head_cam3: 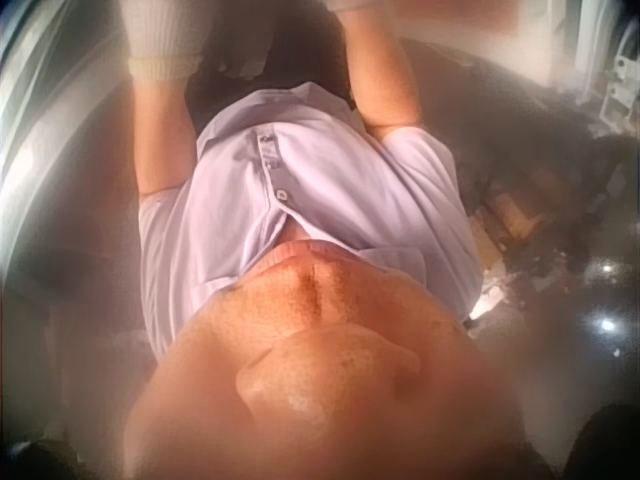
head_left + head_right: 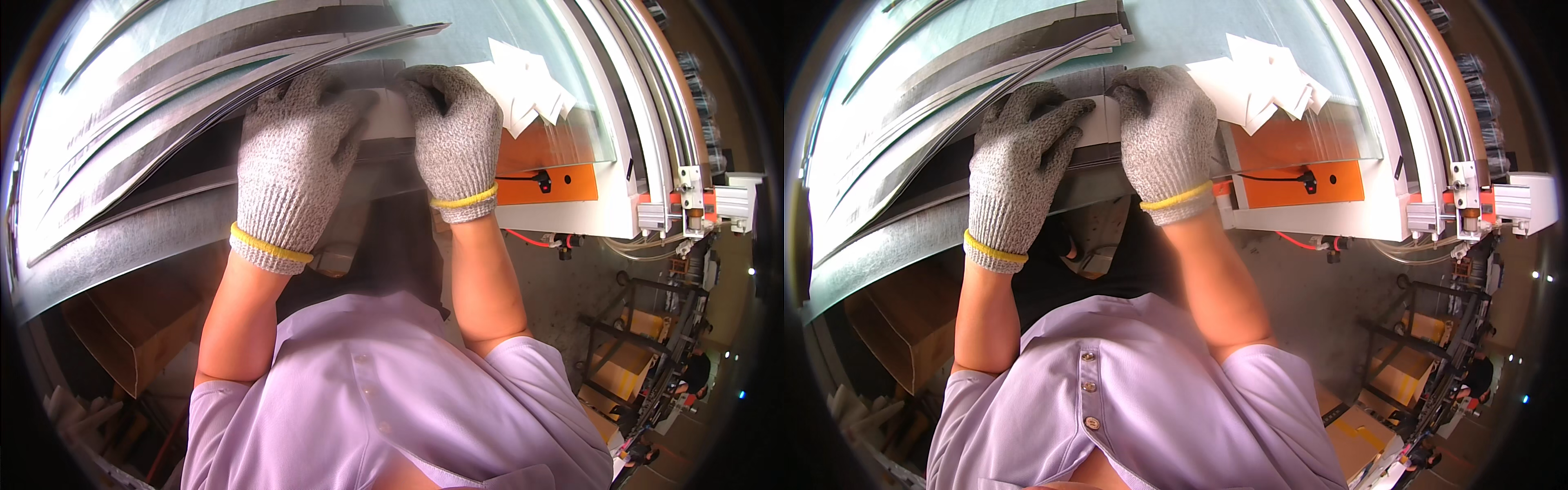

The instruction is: The person picks up a long metal bar and moves to a workbench. They then use a sanding block to sand the edges of the metal bar repeatedly.

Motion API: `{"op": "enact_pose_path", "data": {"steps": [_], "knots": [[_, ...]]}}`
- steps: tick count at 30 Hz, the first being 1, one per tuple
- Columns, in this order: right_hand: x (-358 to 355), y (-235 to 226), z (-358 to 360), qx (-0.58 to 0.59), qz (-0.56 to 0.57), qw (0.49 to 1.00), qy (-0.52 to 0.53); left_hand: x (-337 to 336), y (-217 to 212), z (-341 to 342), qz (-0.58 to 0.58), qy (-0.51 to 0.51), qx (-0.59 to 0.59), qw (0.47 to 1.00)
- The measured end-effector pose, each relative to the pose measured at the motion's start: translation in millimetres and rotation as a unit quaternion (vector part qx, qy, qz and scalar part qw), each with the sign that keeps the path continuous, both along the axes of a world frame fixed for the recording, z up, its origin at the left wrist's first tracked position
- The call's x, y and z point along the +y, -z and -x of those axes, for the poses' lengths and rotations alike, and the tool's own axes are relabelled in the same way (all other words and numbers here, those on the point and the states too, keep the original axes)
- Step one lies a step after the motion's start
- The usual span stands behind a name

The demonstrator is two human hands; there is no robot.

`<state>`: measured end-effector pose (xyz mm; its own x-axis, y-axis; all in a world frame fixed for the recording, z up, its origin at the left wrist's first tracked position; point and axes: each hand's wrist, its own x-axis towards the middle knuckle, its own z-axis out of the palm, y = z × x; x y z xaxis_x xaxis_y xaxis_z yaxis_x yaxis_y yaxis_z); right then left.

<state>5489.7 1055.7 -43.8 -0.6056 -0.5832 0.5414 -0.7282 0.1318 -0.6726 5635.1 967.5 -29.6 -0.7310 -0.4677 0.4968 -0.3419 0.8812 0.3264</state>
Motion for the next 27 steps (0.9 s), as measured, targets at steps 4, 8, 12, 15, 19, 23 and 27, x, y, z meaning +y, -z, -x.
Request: {"op": "enact_pose_path", "data": {"steps": [4,8,12,15,19,23,27], "knots": [[1.5,-2.2,1.2,0.015,0.005,1.0,-0.012,-0.1,0.1,0.5,0.003,0.001,0.002,1.0],[3.0,-5.5,-0.6,0.017,0.01,0.999,-0.028,0.6,0.5,-0.3,0.001,-0.002,0.006,1.0],[4.6,-5.4,-3.3,0.01,0.007,1.0,-0.024,0.1,1.6,-0.2,-0.006,0.002,0.008,1.0],[7.4,-7.7,-6.4,0.045,0.002,0.999,-0.02,-0.2,-1.6,-0.1,-0.016,0.007,0.004,1.0],[12.6,-7.4,-9.7,0.02,0.007,0.999,-0.027,0.7,1.6,0.1,-0.009,0.002,0.007,1.0],[12.9,-6.9,-10.3,-0.009,0.0,1.0,-0.018,1.3,1.9,0.1,-0.012,0.003,0.008,1.0],[10.5,-4.0,-8.5,0.014,0.016,1.0,-0.008,1.1,1.5,-1.2,-0.021,0.004,0.001,1.0]]}}
